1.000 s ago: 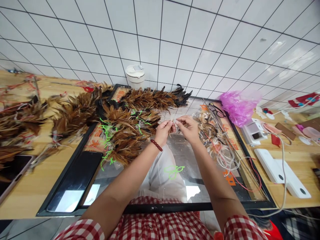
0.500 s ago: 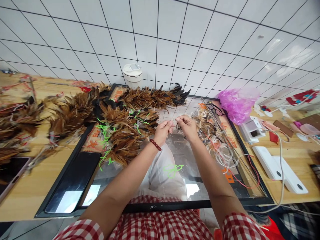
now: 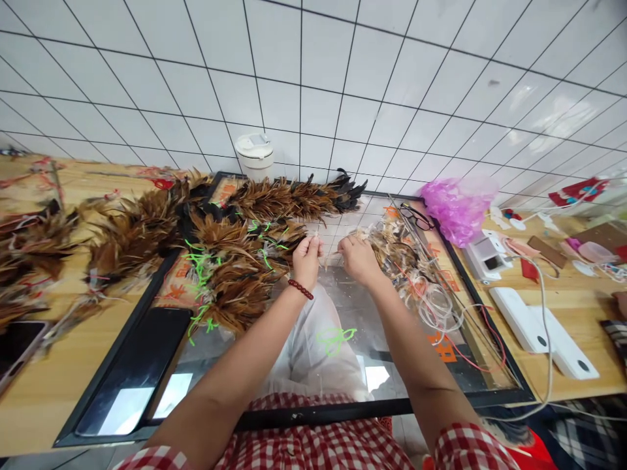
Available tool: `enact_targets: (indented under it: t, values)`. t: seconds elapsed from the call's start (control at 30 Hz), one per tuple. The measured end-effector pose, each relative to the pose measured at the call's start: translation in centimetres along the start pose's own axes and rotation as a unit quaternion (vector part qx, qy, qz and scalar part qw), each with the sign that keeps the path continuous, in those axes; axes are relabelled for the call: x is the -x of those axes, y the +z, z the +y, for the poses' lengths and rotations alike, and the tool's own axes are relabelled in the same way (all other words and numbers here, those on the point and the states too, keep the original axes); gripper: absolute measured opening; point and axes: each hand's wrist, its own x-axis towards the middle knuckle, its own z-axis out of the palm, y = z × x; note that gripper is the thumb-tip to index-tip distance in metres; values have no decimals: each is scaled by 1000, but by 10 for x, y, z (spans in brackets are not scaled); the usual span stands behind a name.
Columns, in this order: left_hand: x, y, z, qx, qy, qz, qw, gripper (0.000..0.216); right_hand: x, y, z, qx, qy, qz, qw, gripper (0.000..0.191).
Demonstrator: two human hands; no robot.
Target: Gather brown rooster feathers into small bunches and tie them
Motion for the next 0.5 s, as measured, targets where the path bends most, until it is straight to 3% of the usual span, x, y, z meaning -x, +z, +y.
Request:
enact_targets:
  t: [0.1, 0.27, 0.5]
  values:
    - [2, 1, -2, -46, 13, -12, 999, 27, 1, -14, 3, -23, -38, 12, 999, 18]
    - [8, 6, 1, -50, -75, -76, 993, 33, 3, -25, 4, -107, -95, 65, 988, 19]
    - [12, 6, 9, -99, -48, -146, 983, 35, 3, -22, 1, -234, -43, 125, 963, 13]
